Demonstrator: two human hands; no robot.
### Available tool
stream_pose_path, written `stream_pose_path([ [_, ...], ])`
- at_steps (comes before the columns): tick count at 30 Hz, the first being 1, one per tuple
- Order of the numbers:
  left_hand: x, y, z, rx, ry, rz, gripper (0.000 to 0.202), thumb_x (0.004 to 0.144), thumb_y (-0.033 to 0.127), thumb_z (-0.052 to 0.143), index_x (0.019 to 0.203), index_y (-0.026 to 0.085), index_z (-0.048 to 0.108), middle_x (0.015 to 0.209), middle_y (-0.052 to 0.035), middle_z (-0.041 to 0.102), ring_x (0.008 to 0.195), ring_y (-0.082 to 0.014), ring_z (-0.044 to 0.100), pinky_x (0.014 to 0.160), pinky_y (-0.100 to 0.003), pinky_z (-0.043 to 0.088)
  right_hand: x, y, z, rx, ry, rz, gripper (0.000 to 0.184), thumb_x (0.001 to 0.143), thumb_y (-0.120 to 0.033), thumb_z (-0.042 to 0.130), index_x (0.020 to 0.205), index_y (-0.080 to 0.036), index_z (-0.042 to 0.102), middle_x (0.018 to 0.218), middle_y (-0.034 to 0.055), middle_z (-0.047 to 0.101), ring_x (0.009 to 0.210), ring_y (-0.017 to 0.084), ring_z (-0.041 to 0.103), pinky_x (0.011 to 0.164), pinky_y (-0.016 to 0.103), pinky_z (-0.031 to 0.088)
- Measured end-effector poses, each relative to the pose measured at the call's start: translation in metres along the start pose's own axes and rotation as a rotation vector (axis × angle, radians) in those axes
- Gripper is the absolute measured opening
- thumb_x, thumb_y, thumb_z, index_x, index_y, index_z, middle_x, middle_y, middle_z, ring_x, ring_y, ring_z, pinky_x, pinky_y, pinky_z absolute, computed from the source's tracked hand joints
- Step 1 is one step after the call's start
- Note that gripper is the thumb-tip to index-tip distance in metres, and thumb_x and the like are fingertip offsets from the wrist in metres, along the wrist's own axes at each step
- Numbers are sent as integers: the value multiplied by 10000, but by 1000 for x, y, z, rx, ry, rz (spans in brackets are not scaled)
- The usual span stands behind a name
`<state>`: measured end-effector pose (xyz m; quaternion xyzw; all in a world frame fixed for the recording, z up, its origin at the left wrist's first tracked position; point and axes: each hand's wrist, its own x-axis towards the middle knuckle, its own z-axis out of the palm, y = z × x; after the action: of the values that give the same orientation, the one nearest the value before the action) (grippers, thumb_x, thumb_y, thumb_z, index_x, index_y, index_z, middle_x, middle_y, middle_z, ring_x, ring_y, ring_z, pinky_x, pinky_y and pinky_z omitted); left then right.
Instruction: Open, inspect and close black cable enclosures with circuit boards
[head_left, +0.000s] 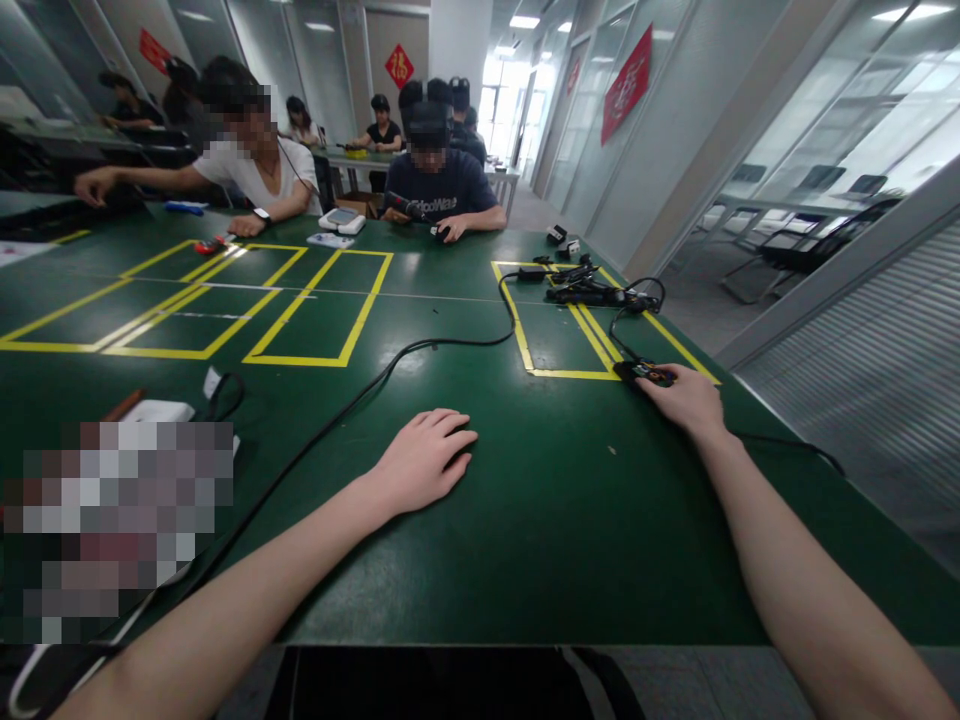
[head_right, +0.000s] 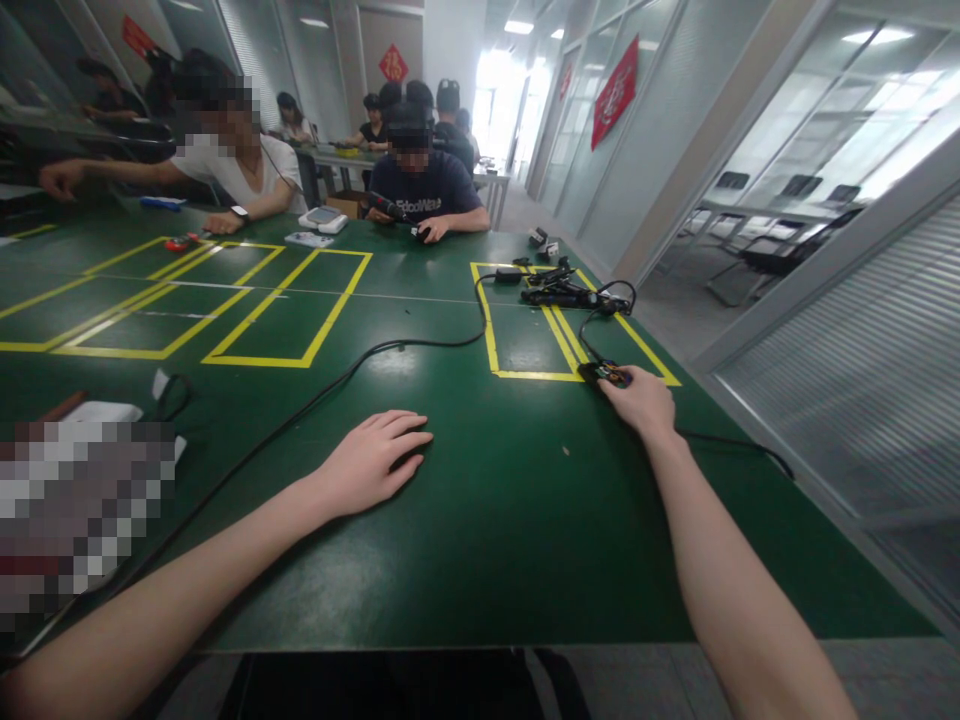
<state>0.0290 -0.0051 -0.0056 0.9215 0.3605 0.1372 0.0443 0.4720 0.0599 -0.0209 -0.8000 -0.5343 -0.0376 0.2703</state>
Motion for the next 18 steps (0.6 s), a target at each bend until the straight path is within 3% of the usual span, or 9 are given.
stream_pose_path([
  [2,0,-1,2,-4,12,8,306,1029,264,546,1287,199,698,1409,-114,671,1342,-281,587,1127,-471,492,-8,-22,1,-56,-90,-15,385,791,-431,734,1050,-149,774,952,175,770,897,370,717,724,411,533],
  [6,-1,-3,4,-32,24,6,316,1030,263,531,1295,201,689,1412,-121,665,1345,-291,580,1127,-496,488,-31,-68,10,58,-202,-244,376,817,-418,727,1095,-169,774,1025,142,789,932,341,735,767,405,569],
  [10,-1,-1,1,-95,68,9,397,1008,251,560,1399,195,602,1432,-130,642,1339,-286,582,1124,-486,494,-63,-105,15,272,-345,-568,314,831,-352,732,1099,-191,754,1087,111,782,964,299,736,861,414,579],
  [13,-1,2,-5,-159,168,45,449,972,308,626,1406,204,576,1429,-142,625,1330,-298,574,1115,-492,494,-94,-130,7,414,-536,-854,270,861,-302,729,1111,-200,732,1018,76,769,901,239,726,831,355,564],
  [16,-1,4,-9,-231,186,157,404,936,388,684,1286,193,634,1241,-127,700,1175,-281,645,1027,-446,531,-122,-150,-6,475,-686,-1039,251,865,-253,732,1107,-188,715,979,59,743,847,192,709,769,289,531],
  [18,-2,6,-10,-276,163,221,364,930,421,695,1203,184,656,1080,-98,732,1023,-250,682,931,-394,553,-134,-157,-12,455,-705,-1099,224,873,-228,713,1091,-176,713,898,37,713,763,166,679,688,260,486],
])
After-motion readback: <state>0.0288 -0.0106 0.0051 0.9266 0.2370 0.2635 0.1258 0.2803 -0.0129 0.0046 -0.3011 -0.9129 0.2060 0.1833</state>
